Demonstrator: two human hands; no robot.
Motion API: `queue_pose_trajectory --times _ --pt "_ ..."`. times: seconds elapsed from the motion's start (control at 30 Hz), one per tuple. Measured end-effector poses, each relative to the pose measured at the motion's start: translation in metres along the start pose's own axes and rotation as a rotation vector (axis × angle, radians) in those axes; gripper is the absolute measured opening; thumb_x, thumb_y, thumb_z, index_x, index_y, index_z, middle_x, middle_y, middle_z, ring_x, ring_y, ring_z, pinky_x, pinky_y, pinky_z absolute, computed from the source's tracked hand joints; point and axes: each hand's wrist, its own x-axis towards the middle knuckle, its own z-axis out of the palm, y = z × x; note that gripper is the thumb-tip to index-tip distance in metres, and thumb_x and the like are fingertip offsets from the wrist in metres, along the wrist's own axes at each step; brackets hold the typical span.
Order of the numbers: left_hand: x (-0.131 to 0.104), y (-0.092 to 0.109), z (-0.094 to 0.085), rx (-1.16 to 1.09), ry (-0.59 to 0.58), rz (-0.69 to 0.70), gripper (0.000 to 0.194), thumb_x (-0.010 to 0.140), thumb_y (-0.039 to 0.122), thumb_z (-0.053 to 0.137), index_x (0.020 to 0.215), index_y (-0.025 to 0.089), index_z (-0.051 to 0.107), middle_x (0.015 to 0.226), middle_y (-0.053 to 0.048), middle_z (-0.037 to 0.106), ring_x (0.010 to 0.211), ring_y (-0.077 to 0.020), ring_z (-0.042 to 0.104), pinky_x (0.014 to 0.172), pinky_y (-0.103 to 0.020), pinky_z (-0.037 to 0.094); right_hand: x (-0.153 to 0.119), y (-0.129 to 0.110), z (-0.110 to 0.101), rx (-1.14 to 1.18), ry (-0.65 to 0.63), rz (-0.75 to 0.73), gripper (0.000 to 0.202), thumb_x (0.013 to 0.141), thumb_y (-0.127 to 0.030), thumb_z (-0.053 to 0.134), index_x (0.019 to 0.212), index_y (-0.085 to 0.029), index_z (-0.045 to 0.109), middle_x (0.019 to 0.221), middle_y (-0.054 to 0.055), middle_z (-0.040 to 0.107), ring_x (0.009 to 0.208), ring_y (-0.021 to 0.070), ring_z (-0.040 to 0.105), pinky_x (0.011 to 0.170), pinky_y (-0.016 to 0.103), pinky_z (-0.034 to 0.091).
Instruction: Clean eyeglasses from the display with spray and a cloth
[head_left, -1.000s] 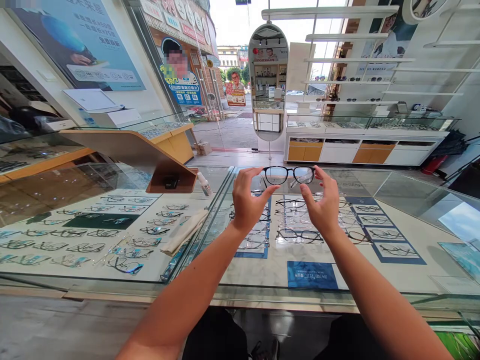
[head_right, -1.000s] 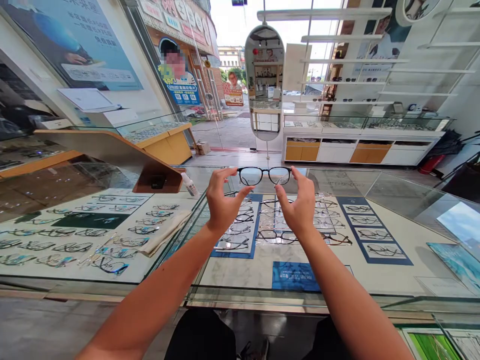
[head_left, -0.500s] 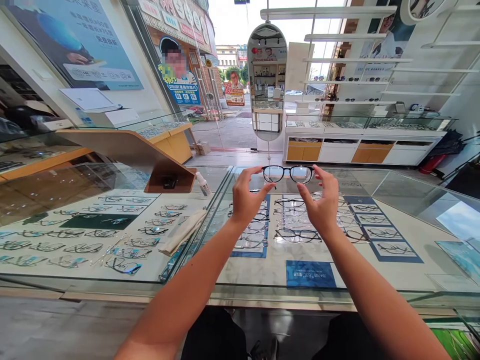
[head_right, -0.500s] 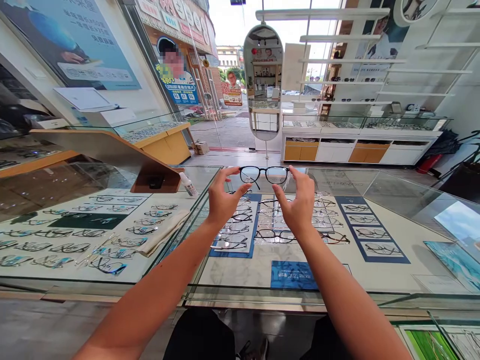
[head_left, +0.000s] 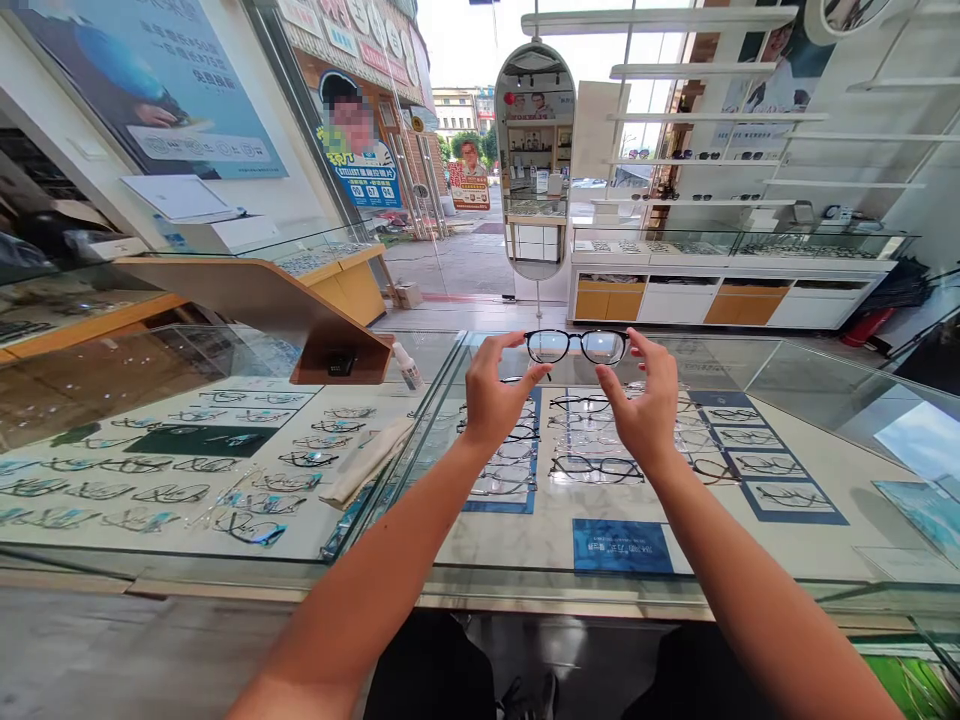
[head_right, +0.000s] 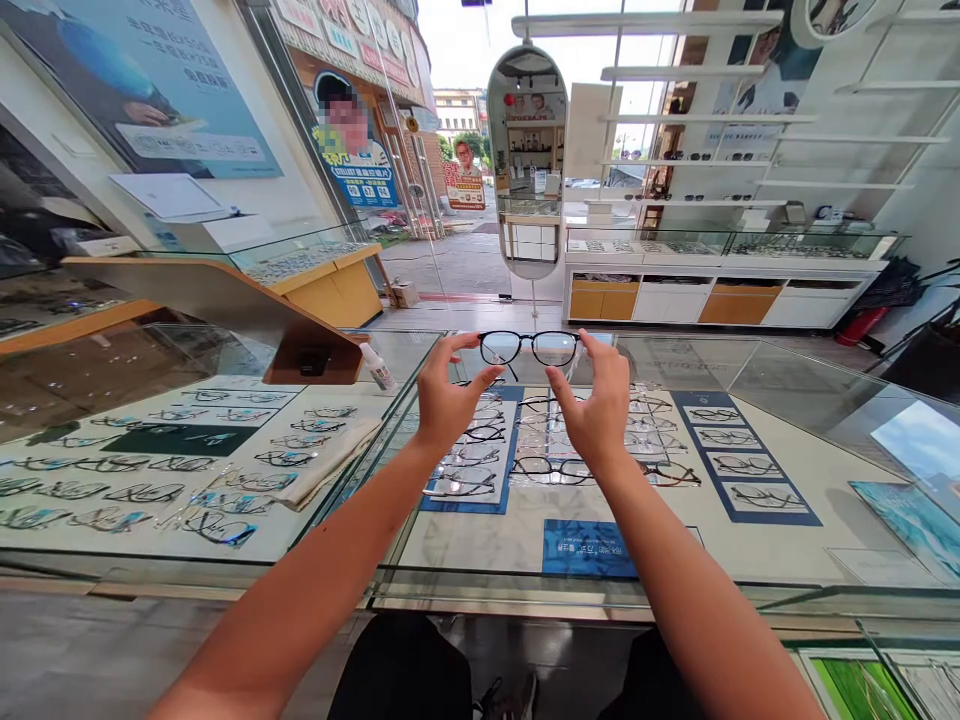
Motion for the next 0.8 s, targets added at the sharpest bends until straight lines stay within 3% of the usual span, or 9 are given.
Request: queue_pose_trajectory --times 0.2,0.5,0.8 --pt "0.0002 0.0038 -0.002 0.047 0.038 0.063 0.053 0.088 0.052 0.086 0.126 0.021 0.067 0.117 -0.01 0.077 0.111 -0.0267 0.074 0.097 -0.045 0.058 -0.0018 0.0036 0.0017 -0.006 -0.022 0.014 0.059 0.101 -0.054 0.067 0.152 -0.025 0.057 0.137 0.015 0.071 0.123 0.0333 0.066 0.102 0.056 0.056" --pt "-0.0003 0.0065 -0.003 0.141 0.077 0.176 0.053 0.089 0.05 0.086 0.128 0.022 0.065 0.117 -0.01 0.077 0.113 -0.0288 0.073 0.097 -0.046 0.057 -0.0037 0.0066 0.004 -0.013 -0.043 0.053 0.06 0.101 -0.056 0.065 0.152 -0.024 0.058 0.135 0.016 0.072 0.125 0.0351 0.067 0.104 0.06 0.056" --pt "-0.0022 0.0087 -0.0022 0.159 0.085 0.171 0.054 0.088 0.053 0.086 0.128 0.023 0.065 0.115 -0.01 0.076 0.11 -0.0288 0.073 0.095 -0.046 0.056 -0.0043 0.0081 0.0041 0.003 -0.062 0.066 0.061 0.101 -0.056 0.064 0.152 -0.022 0.058 0.136 0.017 0.072 0.126 0.0352 0.066 0.104 0.058 0.055"
